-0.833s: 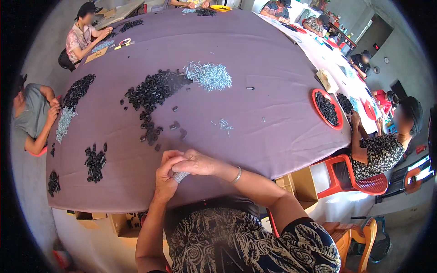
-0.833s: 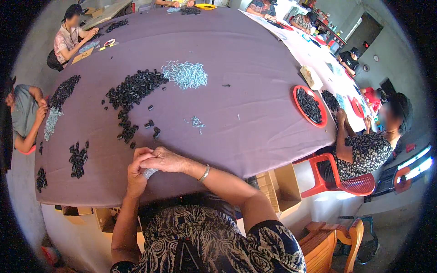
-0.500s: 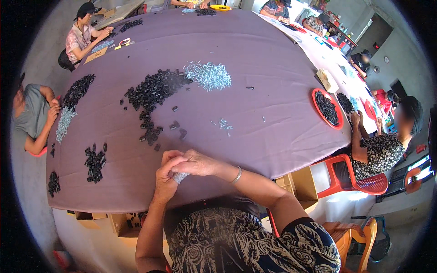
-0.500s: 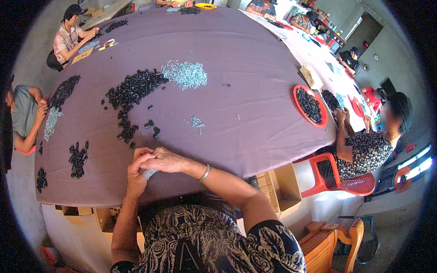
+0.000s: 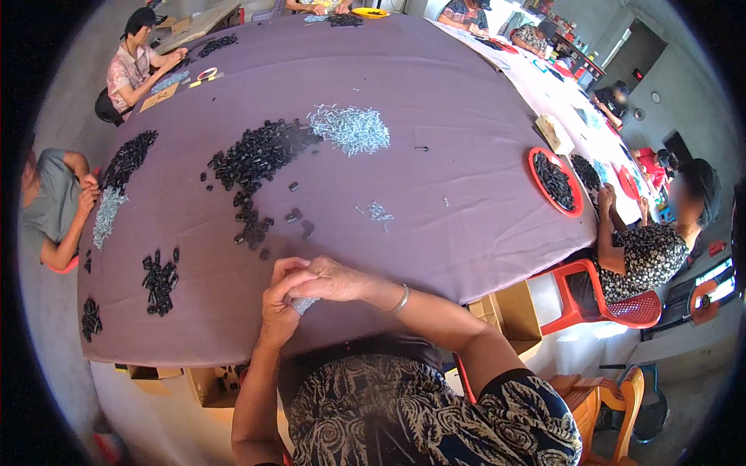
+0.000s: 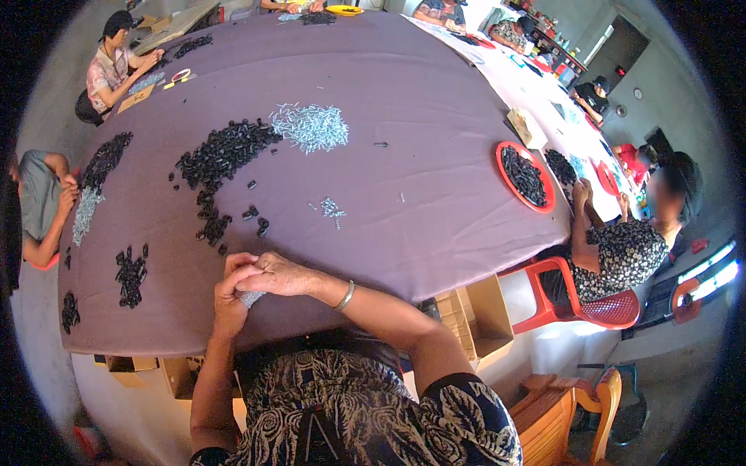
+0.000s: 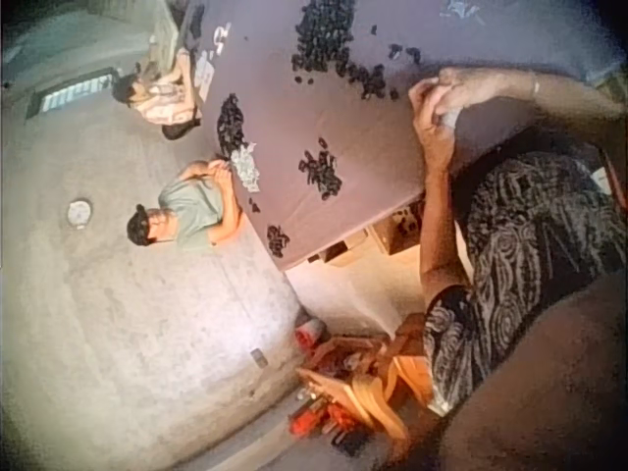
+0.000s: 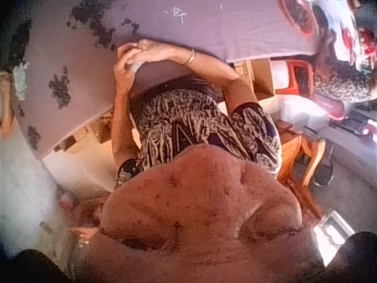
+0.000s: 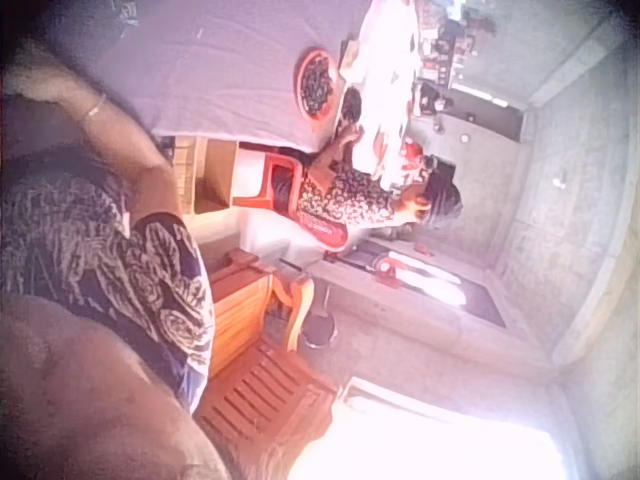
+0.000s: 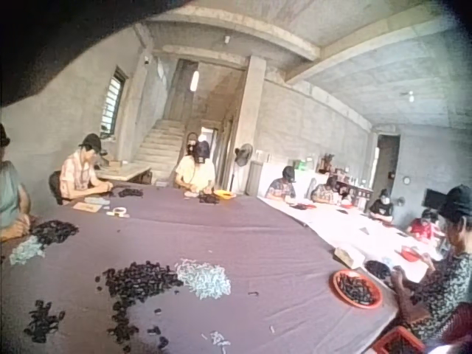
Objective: Sorting and organizing small black and silver components on a shared workshop table.
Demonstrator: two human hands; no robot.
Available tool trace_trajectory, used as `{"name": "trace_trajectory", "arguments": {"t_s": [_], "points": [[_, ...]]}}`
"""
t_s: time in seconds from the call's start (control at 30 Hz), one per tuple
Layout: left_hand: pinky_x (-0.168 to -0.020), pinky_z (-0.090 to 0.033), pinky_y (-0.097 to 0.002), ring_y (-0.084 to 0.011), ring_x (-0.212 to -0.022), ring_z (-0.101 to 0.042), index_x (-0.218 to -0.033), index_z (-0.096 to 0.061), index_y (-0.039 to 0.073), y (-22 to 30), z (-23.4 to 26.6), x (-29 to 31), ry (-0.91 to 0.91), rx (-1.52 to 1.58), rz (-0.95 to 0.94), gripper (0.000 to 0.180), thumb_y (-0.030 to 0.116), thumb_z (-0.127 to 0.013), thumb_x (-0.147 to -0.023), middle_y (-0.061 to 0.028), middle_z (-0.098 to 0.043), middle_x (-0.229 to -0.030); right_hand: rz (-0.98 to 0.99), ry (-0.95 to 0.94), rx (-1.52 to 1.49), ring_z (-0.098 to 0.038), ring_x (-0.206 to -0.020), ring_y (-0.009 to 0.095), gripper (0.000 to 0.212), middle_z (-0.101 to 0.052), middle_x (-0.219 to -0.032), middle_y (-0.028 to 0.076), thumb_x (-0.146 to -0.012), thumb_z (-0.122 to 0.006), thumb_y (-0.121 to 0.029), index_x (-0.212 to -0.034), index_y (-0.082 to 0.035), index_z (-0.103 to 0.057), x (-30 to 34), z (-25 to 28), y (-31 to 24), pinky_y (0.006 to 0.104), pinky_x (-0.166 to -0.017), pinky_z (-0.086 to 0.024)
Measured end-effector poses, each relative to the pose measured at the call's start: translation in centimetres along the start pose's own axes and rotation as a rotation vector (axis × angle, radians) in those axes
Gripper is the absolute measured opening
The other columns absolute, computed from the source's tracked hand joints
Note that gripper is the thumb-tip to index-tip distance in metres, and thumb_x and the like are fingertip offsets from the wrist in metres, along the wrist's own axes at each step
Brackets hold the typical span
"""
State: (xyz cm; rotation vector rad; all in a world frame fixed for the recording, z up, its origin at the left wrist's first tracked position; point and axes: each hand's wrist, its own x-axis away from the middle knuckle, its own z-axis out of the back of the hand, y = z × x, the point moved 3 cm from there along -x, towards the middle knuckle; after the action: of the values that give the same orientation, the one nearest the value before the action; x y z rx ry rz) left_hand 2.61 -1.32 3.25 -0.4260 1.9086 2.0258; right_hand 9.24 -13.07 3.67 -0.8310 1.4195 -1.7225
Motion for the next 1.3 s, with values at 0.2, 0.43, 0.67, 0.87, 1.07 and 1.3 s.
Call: {"name": "trace_trajectory", "arguments": {"t_s": [0.2, 0.43, 0.67, 0.87, 1.07, 1.3], "points": [[-0.087, -0.042, -0.0285, -0.0187, -0.102, -0.052, -0.104, -0.065, 0.006, 0.8, -0.2, -0.2, 0.011, -0.029, 0.014, 0.034, -0.007, -0.066, -0.072, -0.0063, -0.051, -0.111, 0.133, 0.077, -0.018, -0.055, -0.064, 0.012, 0.036, -0.058, -0.062, 0.008, -0.081, -0.061, -0.033, -0.076, 0.003, -0.064, -0.6, -0.4, 0.9, 0.0295, -0.061, -0.045], [-0.087, -0.042, -0.029, -0.019, -0.101, -0.052, -0.102, -0.064, 0.005, 0.5, -0.2, 0.0, 0.026, -0.041, 0.018, 0.031, -0.006, -0.066, -0.073, -0.0067, -0.051, -0.111, 0.138, 0.065, -0.078, -0.055, -0.065, 0.013, 0.037, -0.059, -0.065, 0.009, -0.081, -0.062, -0.034, -0.079, 0.003, -0.062, -0.6, -0.5, 1.4, 0.0306, -0.059, -0.045], [-0.087, -0.042, -0.0292, -0.0199, -0.102, -0.051, -0.1, -0.064, 0.004, 0.6, -0.1, -0.1, 0.024, -0.065, 0.007, 0.031, -0.007, -0.067, -0.072, -0.0071, -0.051, -0.11, 0.147, 0.054, -0.042, -0.054, -0.064, 0.013, 0.038, -0.056, -0.063, 0.011, -0.082, -0.059, -0.036, -0.078, 0.002, -0.057, -0.4, -0.4, 1.0, 0.0318, -0.058, -0.044], [-0.088, -0.041, -0.0293, -0.02, -0.102, -0.051, -0.1, -0.064, 0.005, 0.5, -0.2, -0.2, 0.03, -0.074, 0.014, 0.032, -0.007, -0.067, -0.071, -0.0071, -0.051, -0.109, 0.154, 0.085, -0.064, -0.052, -0.063, 0.012, 0.039, -0.054, -0.062, 0.011, -0.082, -0.057, -0.037, -0.078, 0.001, -0.056, -0.4, -0.4, 0.6, 0.032, -0.057, -0.043], [-0.089, -0.041, -0.0294, -0.0202, -0.103, -0.051, -0.102, -0.063, 0.005, 0.6, -0.2, -0.1, 0.031, -0.067, 0.019, 0.034, -0.007, -0.067, -0.07, -0.0072, -0.051, -0.109, 0.107, 0.056, -0.064, -0.052, -0.063, 0.013, 0.043, -0.055, -0.062, 0.01, -0.082, -0.057, -0.04, -0.077, 0.003, -0.056, -0.5, -0.6, 1.5, 0.0317, -0.058, -0.044], [-0.09, -0.041, -0.0297, -0.0199, -0.104, -0.051, -0.103, -0.064, 0.004, 0.7, -0.5, -0.2, 0.028, -0.041, 0.034, 0.036, -0.008, -0.066, -0.07, -0.0065, -0.051, -0.11, 0.12, 0.077, -0.003, -0.054, -0.062, 0.014, 0.041, -0.057, -0.063, 0.01, -0.082, -0.059, -0.039, -0.077, 0.002, -0.058, -0.2, -0.4, 0.2, 0.0322, -0.058, -0.045]]}}
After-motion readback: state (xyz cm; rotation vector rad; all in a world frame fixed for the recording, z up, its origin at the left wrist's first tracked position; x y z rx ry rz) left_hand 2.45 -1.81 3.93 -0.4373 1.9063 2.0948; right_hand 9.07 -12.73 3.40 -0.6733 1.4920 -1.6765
